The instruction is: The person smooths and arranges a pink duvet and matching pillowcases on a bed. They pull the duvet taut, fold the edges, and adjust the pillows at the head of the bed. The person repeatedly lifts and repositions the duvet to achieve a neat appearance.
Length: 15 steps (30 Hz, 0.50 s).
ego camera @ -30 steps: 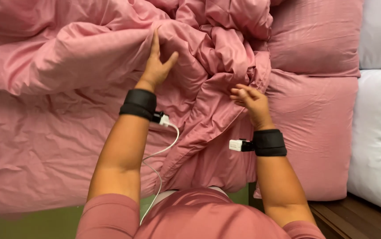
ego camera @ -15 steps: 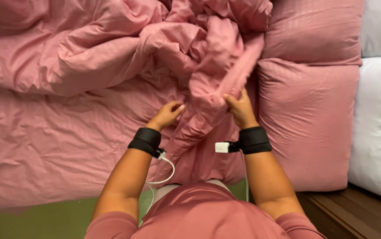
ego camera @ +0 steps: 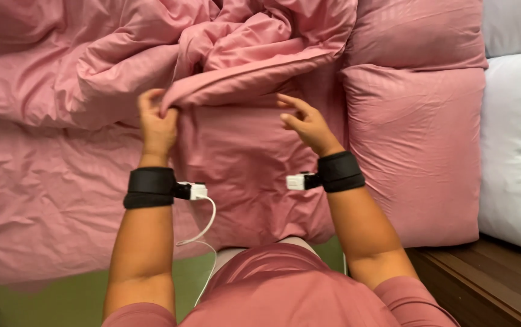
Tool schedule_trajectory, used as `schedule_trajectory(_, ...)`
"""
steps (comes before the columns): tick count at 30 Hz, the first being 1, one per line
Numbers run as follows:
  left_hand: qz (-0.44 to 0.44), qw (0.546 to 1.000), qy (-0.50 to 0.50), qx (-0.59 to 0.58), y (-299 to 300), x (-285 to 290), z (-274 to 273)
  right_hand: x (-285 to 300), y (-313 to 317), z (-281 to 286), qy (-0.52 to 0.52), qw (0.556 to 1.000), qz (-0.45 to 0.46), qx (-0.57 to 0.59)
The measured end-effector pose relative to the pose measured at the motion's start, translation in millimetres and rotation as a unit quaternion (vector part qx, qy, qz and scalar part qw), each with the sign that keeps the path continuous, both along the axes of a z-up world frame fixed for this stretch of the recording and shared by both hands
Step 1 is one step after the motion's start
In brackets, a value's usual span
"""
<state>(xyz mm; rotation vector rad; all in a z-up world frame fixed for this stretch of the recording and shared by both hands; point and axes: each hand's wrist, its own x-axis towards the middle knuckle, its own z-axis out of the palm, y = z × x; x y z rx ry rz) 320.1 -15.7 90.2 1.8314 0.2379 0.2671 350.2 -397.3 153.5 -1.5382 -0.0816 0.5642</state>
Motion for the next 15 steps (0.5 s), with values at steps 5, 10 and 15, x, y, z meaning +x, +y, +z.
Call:
schedule_trajectory(5,0.085,0.971,0.043,0.218,8.4,-50.4,6.2,-49.6,-69.9,-140.3,-0.223,0.921,-0.069,-0.313)
schedule_trajectory(10,0.053,0.962,0.153,0.218,-11.0,-117.4,-46.5,-67.1,-90.9,-197.1,0.145,0.936,-0.262,-0.183)
schedule_trajectory(15,0.156,0.896,0.406,0.091,-28.3,-156.7,-54.3,-41.6,-101.3,-228.9,0.182,0.939,-0.286,-0.056)
